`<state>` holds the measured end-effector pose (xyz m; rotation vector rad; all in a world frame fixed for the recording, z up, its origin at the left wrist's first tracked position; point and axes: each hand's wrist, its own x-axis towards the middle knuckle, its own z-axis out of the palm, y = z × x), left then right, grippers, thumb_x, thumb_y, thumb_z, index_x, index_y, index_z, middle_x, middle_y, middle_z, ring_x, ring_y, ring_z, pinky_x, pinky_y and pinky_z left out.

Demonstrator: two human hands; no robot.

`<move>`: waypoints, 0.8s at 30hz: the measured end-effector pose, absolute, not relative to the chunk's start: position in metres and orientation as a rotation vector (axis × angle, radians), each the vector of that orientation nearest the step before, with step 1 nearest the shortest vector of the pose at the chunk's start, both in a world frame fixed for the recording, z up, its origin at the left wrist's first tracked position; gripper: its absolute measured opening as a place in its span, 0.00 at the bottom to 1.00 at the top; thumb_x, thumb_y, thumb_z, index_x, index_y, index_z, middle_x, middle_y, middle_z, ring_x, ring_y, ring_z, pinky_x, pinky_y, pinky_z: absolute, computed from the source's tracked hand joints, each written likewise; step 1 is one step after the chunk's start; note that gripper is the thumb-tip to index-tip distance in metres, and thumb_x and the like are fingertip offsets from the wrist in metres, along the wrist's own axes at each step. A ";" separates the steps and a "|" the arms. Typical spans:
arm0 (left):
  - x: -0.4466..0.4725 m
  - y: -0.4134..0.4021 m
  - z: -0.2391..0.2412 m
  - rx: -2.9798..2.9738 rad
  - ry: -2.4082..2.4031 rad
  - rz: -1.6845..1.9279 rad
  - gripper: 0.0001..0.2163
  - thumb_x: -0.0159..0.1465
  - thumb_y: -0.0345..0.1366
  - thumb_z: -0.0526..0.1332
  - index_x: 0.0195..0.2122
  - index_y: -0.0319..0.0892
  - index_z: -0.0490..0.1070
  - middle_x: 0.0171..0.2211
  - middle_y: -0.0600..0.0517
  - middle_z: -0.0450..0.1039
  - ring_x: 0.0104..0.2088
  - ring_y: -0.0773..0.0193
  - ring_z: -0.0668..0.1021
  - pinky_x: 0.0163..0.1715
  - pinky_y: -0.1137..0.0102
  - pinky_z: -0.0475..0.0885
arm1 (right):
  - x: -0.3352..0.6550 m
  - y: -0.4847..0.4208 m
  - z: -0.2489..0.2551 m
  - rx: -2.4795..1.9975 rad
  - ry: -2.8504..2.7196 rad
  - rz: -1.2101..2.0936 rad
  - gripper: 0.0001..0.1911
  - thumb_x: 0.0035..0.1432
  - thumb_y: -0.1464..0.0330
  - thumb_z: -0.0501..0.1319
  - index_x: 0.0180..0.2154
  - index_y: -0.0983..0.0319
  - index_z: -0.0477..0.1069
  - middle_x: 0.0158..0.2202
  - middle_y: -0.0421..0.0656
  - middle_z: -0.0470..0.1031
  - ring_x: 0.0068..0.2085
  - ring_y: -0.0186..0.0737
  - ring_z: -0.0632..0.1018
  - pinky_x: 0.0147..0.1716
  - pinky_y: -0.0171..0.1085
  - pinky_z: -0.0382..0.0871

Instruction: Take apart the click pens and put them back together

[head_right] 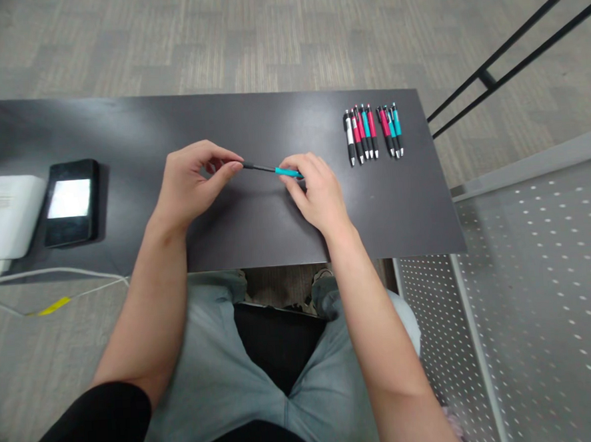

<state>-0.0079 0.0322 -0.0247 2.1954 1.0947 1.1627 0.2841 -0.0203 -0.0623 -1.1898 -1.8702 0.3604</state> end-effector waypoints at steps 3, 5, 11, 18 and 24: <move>-0.009 0.032 -0.025 2.172 1.141 1.141 0.18 0.79 0.56 0.73 0.44 0.47 0.92 0.40 0.47 0.90 0.37 0.56 0.84 0.42 0.61 0.78 | 0.286 -0.018 -0.063 -1.177 -1.842 0.350 0.10 0.85 0.55 0.66 0.53 0.51 0.83 0.52 0.48 0.90 0.52 0.56 0.86 0.58 0.55 0.82; -0.008 0.032 -0.025 2.170 1.117 1.161 0.15 0.78 0.53 0.73 0.44 0.48 0.92 0.39 0.48 0.90 0.37 0.56 0.84 0.42 0.62 0.78 | 0.286 -0.018 -0.062 -1.190 -1.833 0.362 0.10 0.85 0.54 0.66 0.53 0.50 0.83 0.51 0.48 0.90 0.52 0.56 0.86 0.59 0.56 0.82; -0.009 0.029 -0.025 2.170 1.059 1.198 0.07 0.75 0.42 0.74 0.48 0.47 0.92 0.40 0.49 0.90 0.38 0.57 0.85 0.44 0.61 0.79 | 0.285 -0.019 -0.060 -1.208 -1.828 0.390 0.11 0.85 0.53 0.66 0.53 0.50 0.83 0.52 0.48 0.90 0.52 0.56 0.87 0.60 0.57 0.83; -0.014 0.026 -0.022 2.269 1.228 1.048 0.06 0.72 0.35 0.76 0.48 0.50 0.89 0.44 0.50 0.90 0.42 0.52 0.87 0.54 0.53 0.80 | 0.283 -0.020 -0.061 -1.250 -1.815 0.352 0.08 0.83 0.56 0.66 0.53 0.50 0.82 0.51 0.47 0.90 0.51 0.55 0.87 0.57 0.54 0.81; -0.012 0.023 -0.024 2.364 1.377 0.922 0.06 0.72 0.32 0.78 0.45 0.51 0.87 0.50 0.49 0.89 0.54 0.44 0.87 0.66 0.46 0.76 | 0.283 -0.020 -0.061 -1.255 -1.796 0.353 0.08 0.82 0.58 0.66 0.54 0.50 0.81 0.49 0.46 0.90 0.50 0.53 0.87 0.56 0.53 0.80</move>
